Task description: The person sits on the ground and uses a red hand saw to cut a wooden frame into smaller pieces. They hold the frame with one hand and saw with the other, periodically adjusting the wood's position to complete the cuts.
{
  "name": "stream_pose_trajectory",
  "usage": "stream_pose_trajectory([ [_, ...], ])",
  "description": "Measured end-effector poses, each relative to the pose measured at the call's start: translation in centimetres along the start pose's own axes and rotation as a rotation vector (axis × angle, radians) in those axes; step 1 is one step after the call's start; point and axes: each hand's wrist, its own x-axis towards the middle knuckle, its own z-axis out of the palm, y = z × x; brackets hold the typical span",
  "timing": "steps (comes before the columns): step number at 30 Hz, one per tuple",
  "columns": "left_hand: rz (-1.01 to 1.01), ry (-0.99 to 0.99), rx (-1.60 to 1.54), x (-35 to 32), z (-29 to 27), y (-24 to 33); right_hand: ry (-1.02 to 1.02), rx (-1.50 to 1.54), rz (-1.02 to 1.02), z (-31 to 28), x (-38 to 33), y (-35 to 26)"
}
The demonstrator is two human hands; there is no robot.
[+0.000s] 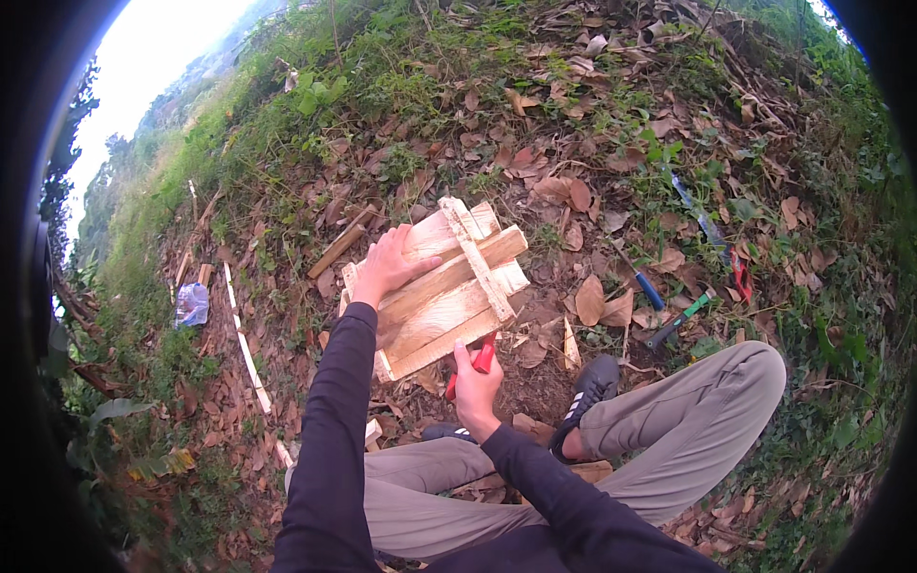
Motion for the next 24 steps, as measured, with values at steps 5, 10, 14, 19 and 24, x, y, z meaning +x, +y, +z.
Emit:
stream_pose_trajectory([
  [5,0.018,0.016,-0.008,0.1,1.8,-0.1,-0.066,0.077,-0.011,-2.5,-0.5,-2.3],
  [10,0.060,-0.010,0.026,1.9,2.1,-0.3,-0.149,-0.117,0.052,-5.8,-2.3,-13.0],
  [14,0.082,-0.024,0.060,3.2,2.7,0.6,-0.156,-0.401,-0.094,-8.0,-6.1,-19.3],
  [19,0.093,0.038,0.051,4.4,4.2,0.5,-0.117,-0.752,-0.353,-15.2,-8.5,-22.6],
  [24,-0.236,-0.040,0.232,4.2,4.7,3.1,-0.181,-0.722,-0.511,-17.6,-7.8,-23.2],
])
